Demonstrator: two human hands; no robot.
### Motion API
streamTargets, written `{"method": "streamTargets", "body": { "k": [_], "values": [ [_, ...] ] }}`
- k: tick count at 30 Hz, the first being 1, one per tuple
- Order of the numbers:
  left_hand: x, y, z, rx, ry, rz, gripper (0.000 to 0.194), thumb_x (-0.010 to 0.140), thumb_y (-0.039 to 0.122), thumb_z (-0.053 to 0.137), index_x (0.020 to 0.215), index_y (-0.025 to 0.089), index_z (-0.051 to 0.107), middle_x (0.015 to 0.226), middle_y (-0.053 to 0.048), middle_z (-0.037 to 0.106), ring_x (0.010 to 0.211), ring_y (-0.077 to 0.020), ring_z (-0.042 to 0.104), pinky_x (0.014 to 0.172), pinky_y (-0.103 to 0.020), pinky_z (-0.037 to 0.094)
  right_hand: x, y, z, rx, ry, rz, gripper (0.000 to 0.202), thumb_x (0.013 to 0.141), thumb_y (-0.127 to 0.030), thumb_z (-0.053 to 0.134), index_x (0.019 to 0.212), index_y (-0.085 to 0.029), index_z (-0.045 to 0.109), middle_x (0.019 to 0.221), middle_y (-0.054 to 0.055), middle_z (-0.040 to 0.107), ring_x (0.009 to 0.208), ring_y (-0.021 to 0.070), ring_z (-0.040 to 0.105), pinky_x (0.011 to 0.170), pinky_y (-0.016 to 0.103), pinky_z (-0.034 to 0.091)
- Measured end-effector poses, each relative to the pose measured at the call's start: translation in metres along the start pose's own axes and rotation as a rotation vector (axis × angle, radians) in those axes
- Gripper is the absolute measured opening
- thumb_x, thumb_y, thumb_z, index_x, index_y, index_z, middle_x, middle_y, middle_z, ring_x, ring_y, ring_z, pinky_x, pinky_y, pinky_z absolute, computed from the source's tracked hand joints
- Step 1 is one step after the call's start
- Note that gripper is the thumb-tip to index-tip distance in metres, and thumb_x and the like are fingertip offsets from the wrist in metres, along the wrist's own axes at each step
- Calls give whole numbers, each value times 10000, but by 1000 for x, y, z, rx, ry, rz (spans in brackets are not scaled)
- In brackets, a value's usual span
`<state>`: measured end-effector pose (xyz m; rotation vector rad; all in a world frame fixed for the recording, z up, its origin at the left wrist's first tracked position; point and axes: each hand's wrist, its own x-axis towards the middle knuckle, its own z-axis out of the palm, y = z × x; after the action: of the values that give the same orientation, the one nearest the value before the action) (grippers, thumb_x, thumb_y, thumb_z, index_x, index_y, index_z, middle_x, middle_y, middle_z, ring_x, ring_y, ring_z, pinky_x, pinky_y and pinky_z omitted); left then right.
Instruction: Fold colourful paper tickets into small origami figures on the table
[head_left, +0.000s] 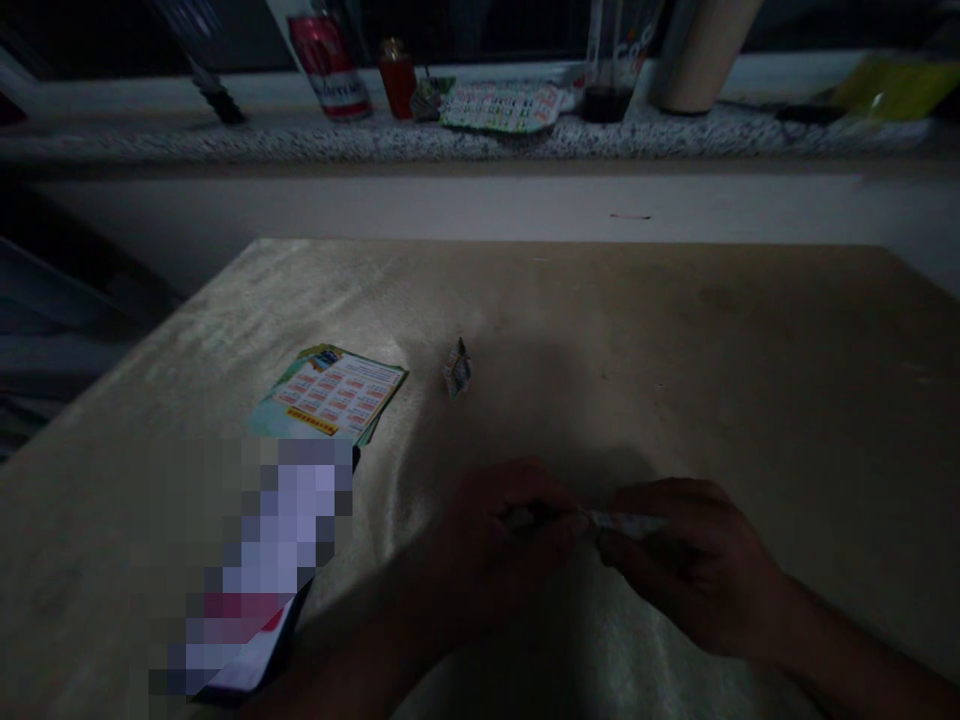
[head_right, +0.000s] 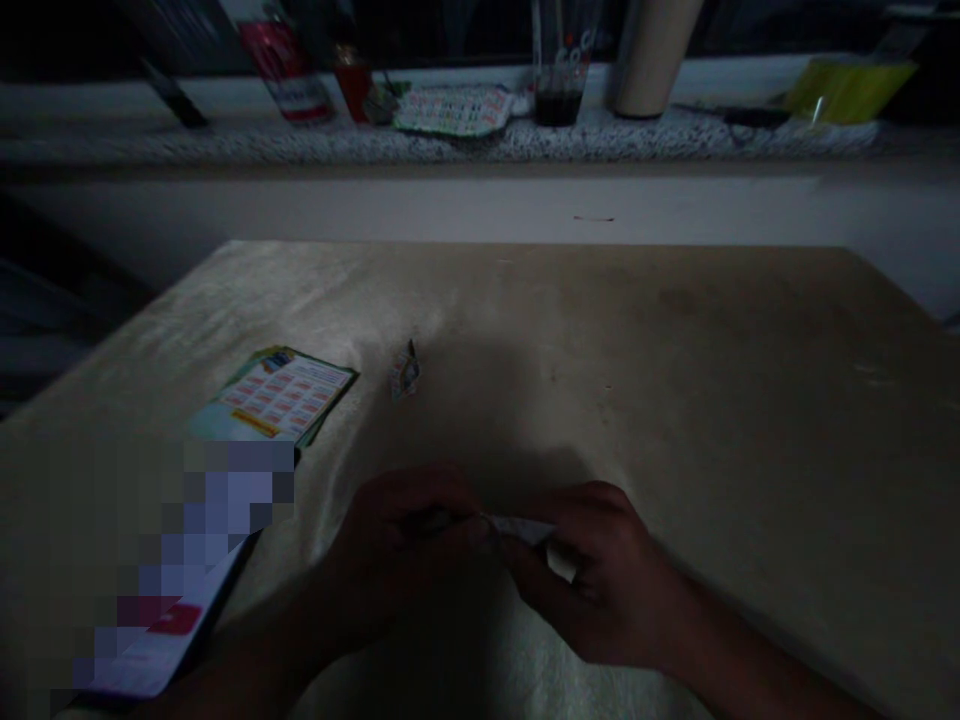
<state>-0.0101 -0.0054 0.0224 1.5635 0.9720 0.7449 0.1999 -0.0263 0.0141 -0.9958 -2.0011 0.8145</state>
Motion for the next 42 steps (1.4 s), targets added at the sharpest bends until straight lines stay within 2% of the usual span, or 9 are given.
{"method": "streamTargets", "body": {
  "k": [3,6,12,17,21,26,30,35,42],
  "values": [
    [1,2,3,31,11,10,101,856,205,700,770,155,715,696,15,644,640,-99,554,601,-208,399,1,-3,-2,16,18,69,182,918,-193,629,738,-182,660,519,-42,523,419,80,432,415,236,312],
    [2,3,5,79,-7,13,80,823,160,682,743,155,687,662,24,625,616,-95,539,587,-205,388,1,-4,-2,53,-13,125,267,920,-214,624,656,-173,619,514,-45,474,436,72,390,420,233,288],
    [2,-1,7,88,9,13,139,884,190,636,749,166,657,704,21,626,647,-99,538,603,-208,389,3,-3,1,191,30,215,171,897,-209,670,741,-157,715,528,-17,615,434,78,501,398,193,330],
    [1,-2,7,31,-36,-94,134,889,223,644,780,158,687,700,13,629,650,-109,540,605,-217,397,3,0,-2,276,-54,332,263,886,-244,712,642,-148,708,478,-6,624,412,77,525,397,173,360],
    [2,-4,5,-58,-8,-88,184,917,288,654,801,156,707,690,16,612,638,-101,508,593,-218,377,0,4,-2,335,-9,448,304,888,-331,720,648,-144,731,491,17,648,408,78,522,389,169,380],
    [2,-10,5,-260,-53,-174,210,906,351,693,853,148,698,748,5,625,697,-114,532,614,-220,391,-2,5,-6,412,-21,437,284,891,-292,724,645,-151,735,486,5,624,430,64,500,408,161,349],
    [3,-8,7,-268,-133,-195,246,901,365,695,867,124,725,744,-15,640,686,-123,530,620,-243,385,-2,6,-7,615,-58,470,273,888,-309,735,664,-153,750,541,26,681,461,73,547,442,162,406],
    [3,-6,6,-302,-153,-203,263,868,375,726,824,115,732,726,-38,653,691,-153,559,633,-275,387,-2,10,-5,797,-61,494,292,878,-378,746,690,-155,764,534,30,689,453,86,557,441,177,431],
    [5,-3,3,-414,-159,-291,265,811,352,773,722,125,670,625,27,543,590,-94,453,556,-226,336,-2,9,-5,531,-65,372,416,982,-383,606,645,-146,665,528,-7,574,501,80,499,485,204,374]
  ]
}}
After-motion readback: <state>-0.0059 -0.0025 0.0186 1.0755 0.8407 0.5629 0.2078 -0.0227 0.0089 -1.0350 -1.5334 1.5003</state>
